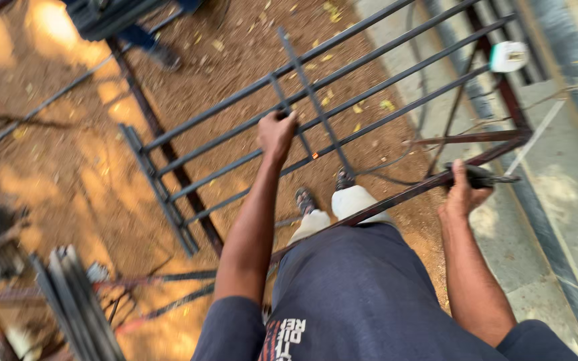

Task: The person welds metal bars to a frame using a welding electrode holder and measures the spacing between the bars with a measuring tape.

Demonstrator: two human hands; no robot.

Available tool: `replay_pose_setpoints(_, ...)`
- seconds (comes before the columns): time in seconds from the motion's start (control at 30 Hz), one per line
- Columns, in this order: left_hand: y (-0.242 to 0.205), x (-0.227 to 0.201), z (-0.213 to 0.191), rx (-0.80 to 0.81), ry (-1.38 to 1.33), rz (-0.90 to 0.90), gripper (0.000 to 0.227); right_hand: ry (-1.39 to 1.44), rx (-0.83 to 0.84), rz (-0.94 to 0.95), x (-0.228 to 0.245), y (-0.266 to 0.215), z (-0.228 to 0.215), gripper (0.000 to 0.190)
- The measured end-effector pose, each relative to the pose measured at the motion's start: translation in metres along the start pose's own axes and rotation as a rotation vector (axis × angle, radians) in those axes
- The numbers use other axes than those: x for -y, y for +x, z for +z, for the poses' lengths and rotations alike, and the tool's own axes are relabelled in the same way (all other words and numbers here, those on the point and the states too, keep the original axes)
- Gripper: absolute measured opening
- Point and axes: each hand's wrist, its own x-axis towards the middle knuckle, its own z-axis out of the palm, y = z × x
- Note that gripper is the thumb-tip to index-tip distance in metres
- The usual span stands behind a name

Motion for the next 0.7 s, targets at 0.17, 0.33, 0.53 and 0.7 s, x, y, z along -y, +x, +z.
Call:
replay_pose_setpoints(0.17, 0.001, 0.013, 0.005, 0.042, -0.143, 0.016, 0.035, -0.415, -0.062, -0.054, 0.034, -0.026, 0.001, 0.093)
replay_pose_setpoints(0.33, 0.005, 0.012, 0.010, 0.044, -0.191, 0.040, 0.037, -1.016, 0.086, -0.911, 0.080, -0.044, 0.024, 0.084)
replay_pose_setpoints(0.53, 0.010, 0.020, 0.012, 0.037, -0.187, 0.056, 0.034, -1.224, 0.303, -0.953, 0.103, 0.069, 0.122, 0.087)
replay_pose_setpoints(0.7, 0.003, 0.010, 0.013, -0.031, -0.128, -0.074, 0.035, -1.443, 0.439, -0.637, 0.107, 0.154, 0.172, 0.079)
